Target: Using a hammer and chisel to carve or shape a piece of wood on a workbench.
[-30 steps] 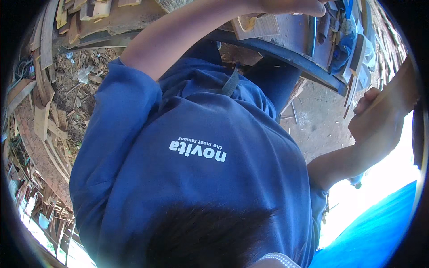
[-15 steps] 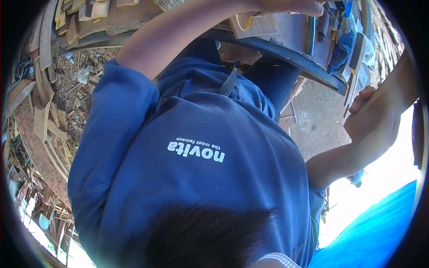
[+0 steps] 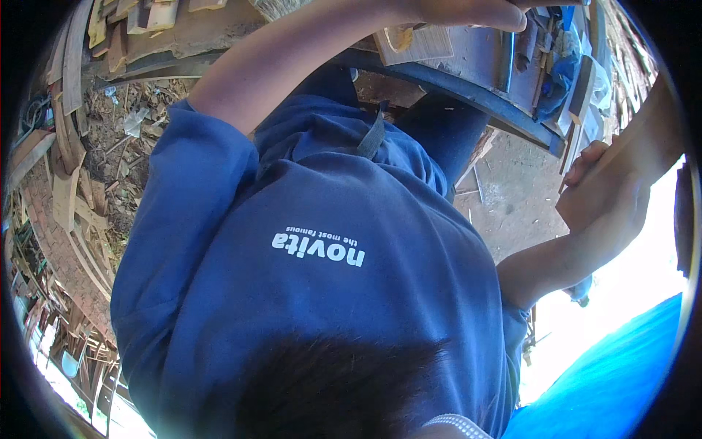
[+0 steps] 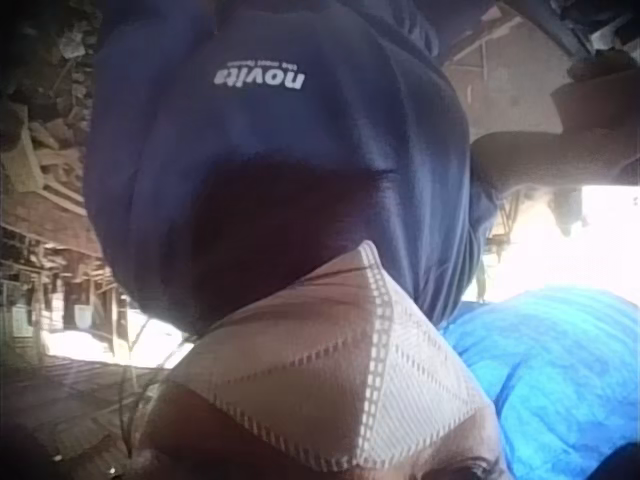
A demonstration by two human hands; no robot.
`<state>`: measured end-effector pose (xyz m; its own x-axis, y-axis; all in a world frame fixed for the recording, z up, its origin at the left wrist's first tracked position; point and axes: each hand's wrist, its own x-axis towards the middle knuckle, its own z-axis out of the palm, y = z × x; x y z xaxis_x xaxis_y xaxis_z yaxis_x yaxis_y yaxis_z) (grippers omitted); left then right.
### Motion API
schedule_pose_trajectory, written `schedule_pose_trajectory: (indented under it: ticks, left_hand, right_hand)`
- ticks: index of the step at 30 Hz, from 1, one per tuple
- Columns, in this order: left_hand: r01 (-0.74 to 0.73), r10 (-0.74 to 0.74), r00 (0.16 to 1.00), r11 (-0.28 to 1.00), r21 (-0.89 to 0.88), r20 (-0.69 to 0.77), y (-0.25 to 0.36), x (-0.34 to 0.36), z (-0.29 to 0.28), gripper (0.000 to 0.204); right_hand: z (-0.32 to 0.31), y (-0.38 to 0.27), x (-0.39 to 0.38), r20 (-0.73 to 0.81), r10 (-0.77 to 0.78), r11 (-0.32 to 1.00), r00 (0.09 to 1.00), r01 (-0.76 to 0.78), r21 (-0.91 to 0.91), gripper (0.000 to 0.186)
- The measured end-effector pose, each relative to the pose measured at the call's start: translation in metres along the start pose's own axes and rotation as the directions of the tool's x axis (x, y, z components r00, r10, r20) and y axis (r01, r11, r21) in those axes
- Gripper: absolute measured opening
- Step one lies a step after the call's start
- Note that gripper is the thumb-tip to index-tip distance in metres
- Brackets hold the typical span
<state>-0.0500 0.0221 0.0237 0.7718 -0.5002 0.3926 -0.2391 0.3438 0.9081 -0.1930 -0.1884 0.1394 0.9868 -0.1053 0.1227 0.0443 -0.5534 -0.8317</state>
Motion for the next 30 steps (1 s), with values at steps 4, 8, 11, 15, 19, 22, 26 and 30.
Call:
schedule_pose_trajectory:
  ticks: [4,8,11,15,19,22,26,30]
  left_hand:
    - [-0.054,0.056,0.998,0.998,-0.045,0.041,-0.004,0.003,0.001,0.011]
    - [-0.04,0.039,0.997,0.999,0.014,0.069,0.001,0.001,0.003,0.012]
    - [-0.042,0.036,0.996,0.996,0.078,0.08,0.009,-0.001,0.004,0.015]
    - [-0.006,-0.001,0.998,0.993,0.115,0.067,0.015,-0.004,0.002,0.018]
    - [-0.032,0.024,0.998,0.99,0.135,0.062,0.013,-0.002,0.002,0.019]
    - [-0.102,0.1,0.995,0.991,0.085,0.02,0.004,-0.006,-0.002,0.015]
    - [-0.197,0.199,0.98,0.969,0.15,0.005,-0.015,-0.001,-0.003,0.018]
    - [-0.093,0.095,0.995,0.993,0.074,-0.022,-0.014,-0.003,-0.007,0.017]
  right_hand:
    - [0.012,-0.014,-0.003,-0.156,0.01,0.997,0.988,-0.022,-0.075,0.053]
    - [0.018,-0.03,-0.006,-0.171,-0.014,0.988,0.985,-0.012,-0.153,0.058]
    - [0.019,-0.03,-0.005,-0.245,-0.005,1.0,0.969,-0.001,-0.027,0.048]
    - [0.001,-0.017,0.0,-0.106,-0.025,0.998,0.994,0.032,0.062,0.048]
    - [0.002,-0.016,-0.001,-0.012,-0.011,0.999,1.0,0.01,-0.038,0.062]
    - [0.013,0.013,-0.003,0.017,0.056,0.991,0.998,-0.058,0.117,0.06]
    - [0.055,0.115,-0.03,0.287,0.265,0.724,0.921,-0.386,0.572,0.055]
    - [0.14,0.098,-0.025,0.264,0.35,0.464,0.899,-0.411,0.785,0.048]
